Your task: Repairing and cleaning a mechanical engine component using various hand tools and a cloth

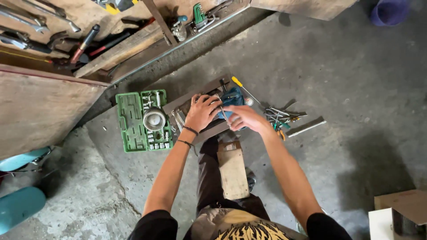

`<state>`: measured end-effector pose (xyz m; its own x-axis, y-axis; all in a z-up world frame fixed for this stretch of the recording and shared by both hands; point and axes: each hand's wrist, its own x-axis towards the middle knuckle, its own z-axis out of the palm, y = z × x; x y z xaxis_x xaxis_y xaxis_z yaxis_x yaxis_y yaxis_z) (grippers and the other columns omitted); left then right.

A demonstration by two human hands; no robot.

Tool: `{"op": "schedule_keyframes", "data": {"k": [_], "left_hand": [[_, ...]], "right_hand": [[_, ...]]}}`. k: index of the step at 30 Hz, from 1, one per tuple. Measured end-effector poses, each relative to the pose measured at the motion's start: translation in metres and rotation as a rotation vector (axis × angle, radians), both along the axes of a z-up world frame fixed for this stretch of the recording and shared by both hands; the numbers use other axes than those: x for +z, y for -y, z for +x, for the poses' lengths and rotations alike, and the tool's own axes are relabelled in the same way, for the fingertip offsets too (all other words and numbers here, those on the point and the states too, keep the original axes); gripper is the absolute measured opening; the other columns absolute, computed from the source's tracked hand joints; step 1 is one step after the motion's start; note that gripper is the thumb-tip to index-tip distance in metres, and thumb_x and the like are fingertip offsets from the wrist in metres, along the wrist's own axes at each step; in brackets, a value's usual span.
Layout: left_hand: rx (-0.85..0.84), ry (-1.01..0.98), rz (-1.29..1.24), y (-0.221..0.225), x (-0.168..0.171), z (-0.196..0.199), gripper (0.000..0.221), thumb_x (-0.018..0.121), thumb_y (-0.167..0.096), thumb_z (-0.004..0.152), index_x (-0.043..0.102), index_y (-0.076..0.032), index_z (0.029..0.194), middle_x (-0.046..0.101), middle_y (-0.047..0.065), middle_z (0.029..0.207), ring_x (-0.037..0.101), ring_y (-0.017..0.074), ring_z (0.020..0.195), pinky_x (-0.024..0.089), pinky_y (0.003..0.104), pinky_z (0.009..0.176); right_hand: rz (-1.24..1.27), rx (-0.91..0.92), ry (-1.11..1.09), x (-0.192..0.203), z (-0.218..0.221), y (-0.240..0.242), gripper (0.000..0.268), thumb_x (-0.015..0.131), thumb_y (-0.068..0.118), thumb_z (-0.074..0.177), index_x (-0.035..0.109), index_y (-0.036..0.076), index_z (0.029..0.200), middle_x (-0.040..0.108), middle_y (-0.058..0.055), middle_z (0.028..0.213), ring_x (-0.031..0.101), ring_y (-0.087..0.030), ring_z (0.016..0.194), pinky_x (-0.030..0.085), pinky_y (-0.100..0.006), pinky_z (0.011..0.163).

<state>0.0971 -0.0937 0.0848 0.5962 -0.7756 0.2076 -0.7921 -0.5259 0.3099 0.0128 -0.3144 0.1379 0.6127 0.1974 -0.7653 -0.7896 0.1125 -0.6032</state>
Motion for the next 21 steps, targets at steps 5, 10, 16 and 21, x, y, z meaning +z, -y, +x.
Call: {"op": "schedule_keyframes", "data": {"k": [5, 10, 16, 21], "left_hand": [[0.020, -0.013, -0.048, 0.002, -0.010, -0.002, 0.024, 0.066, -0.042, 0.096, 0.068, -0.035, 0.119, 0.067, -0.012, 0.119, 0.060, 0.0181, 0.115, 0.036, 0.051, 0.107], [-0.002, -0.041, -0.086, 0.001, -0.012, 0.000, 0.024, 0.063, -0.039, 0.098, 0.068, -0.033, 0.121, 0.067, -0.009, 0.118, 0.061, 0.0205, 0.114, 0.037, 0.052, 0.105], [0.005, -0.032, -0.090, 0.000, -0.017, 0.001, 0.024, 0.063, -0.040, 0.099, 0.068, -0.030, 0.120, 0.068, -0.008, 0.119, 0.060, 0.0208, 0.115, 0.036, 0.053, 0.104], [-0.011, -0.064, -0.113, 0.000, -0.016, 0.002, 0.023, 0.064, -0.037, 0.099, 0.068, -0.029, 0.120, 0.068, -0.006, 0.118, 0.060, 0.0233, 0.115, 0.035, 0.054, 0.107]], "right_hand": [[-0.868, -0.093, 0.227, -0.150, -0.040, 0.026, 0.057, 0.073, 0.048, 0.090, 0.062, 0.015, 0.134, 0.066, -0.022, 0.116, 0.064, -0.039, 0.104, 0.055, -0.050, 0.086], [-1.095, 0.128, 0.616, -0.147, -0.037, 0.004, 0.072, 0.072, 0.061, 0.086, 0.062, 0.006, 0.132, 0.061, -0.025, 0.129, 0.064, -0.045, 0.118, 0.054, -0.053, 0.099], [-1.063, 0.053, 0.372, -0.179, -0.041, -0.007, 0.066, 0.077, 0.059, 0.079, 0.064, 0.012, 0.124, 0.065, -0.015, 0.120, 0.065, -0.038, 0.118, 0.052, -0.053, 0.101], [-0.923, -0.367, 0.227, -0.125, -0.034, -0.030, 0.039, 0.069, 0.035, 0.084, 0.067, 0.015, 0.117, 0.072, -0.021, 0.112, 0.067, -0.043, 0.113, 0.053, -0.055, 0.097]]}}
